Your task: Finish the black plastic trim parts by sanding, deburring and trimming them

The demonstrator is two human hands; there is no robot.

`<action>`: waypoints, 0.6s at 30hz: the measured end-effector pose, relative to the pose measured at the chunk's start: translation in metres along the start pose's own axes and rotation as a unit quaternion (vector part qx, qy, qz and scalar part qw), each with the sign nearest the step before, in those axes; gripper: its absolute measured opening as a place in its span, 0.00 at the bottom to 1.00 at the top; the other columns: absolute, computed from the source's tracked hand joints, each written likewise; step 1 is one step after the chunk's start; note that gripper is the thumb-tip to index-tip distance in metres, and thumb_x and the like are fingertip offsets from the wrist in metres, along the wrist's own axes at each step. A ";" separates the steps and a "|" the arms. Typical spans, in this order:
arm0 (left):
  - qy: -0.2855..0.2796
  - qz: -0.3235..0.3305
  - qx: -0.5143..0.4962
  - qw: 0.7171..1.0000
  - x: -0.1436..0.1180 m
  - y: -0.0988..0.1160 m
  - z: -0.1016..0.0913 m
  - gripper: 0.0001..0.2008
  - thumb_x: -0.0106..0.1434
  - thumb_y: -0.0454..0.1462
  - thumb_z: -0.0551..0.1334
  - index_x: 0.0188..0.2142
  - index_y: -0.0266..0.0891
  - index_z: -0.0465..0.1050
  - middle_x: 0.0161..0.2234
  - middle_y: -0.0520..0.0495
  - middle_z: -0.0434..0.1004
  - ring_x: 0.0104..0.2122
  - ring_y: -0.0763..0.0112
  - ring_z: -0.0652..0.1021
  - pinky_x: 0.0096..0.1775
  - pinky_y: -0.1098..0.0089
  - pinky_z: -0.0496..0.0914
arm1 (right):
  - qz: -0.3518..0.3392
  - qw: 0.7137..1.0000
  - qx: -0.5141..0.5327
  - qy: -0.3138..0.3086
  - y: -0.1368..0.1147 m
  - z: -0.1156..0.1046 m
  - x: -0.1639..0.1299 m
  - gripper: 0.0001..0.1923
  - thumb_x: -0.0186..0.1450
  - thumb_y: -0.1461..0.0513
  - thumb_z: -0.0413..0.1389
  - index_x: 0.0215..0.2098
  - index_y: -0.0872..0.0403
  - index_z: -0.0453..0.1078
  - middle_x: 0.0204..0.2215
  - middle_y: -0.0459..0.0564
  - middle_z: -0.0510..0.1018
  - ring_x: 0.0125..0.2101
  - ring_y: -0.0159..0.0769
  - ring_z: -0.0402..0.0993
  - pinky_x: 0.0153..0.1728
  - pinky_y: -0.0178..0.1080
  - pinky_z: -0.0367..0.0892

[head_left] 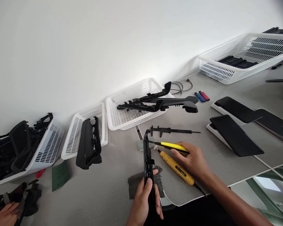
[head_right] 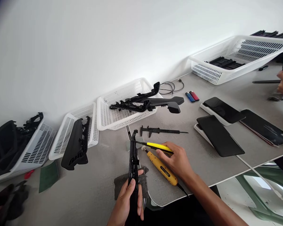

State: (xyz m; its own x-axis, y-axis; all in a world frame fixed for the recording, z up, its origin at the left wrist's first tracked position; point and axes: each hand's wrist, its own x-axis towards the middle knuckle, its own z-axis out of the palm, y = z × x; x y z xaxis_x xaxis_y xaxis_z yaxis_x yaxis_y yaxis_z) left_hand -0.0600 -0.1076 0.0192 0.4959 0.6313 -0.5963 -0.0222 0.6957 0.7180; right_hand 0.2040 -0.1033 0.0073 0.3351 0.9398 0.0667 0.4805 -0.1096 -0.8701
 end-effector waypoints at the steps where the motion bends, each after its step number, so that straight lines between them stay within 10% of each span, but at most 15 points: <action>1: 0.000 -0.001 0.002 1.000 0.000 0.000 0.000 0.43 0.73 0.60 0.60 0.75 0.35 0.57 0.22 0.55 0.72 0.16 0.72 0.68 0.21 0.67 0.75 | 0.007 1.000 0.003 0.011 0.000 0.000 0.000 0.17 0.72 0.49 0.58 0.41 0.53 0.80 0.33 0.50 0.84 0.30 0.41 0.77 0.32 0.40 0.66; 11: 0.000 0.039 -0.018 0.999 0.000 -0.002 0.002 0.36 0.74 0.55 0.62 0.73 0.38 0.63 0.27 0.51 0.75 0.21 0.71 0.72 0.27 0.65 0.77 | -0.067 0.991 -0.014 -0.115 0.005 -0.002 -0.004 0.15 0.71 0.52 0.56 0.30 0.52 0.68 0.24 0.45 0.74 0.26 0.35 0.68 0.30 0.38 0.59; 18: -0.020 0.088 -0.027 0.996 0.000 0.015 0.007 0.25 0.73 0.52 0.65 0.59 0.37 0.76 0.56 0.32 0.78 0.40 0.60 0.82 0.42 0.61 0.79 | -0.133 0.974 -0.003 -0.182 0.011 -0.002 0.000 0.28 0.75 0.42 0.55 0.26 0.52 0.66 0.21 0.44 0.70 0.26 0.35 0.63 0.33 0.39 0.58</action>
State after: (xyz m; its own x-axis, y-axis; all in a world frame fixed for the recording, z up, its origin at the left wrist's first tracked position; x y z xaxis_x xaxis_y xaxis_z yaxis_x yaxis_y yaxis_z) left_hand -0.0537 -0.0994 0.0326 0.5144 0.7311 -0.4482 -0.1580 0.5945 0.7885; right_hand 0.2110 -0.1050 -0.0013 -0.1116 0.9875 0.1114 0.5169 0.1534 -0.8422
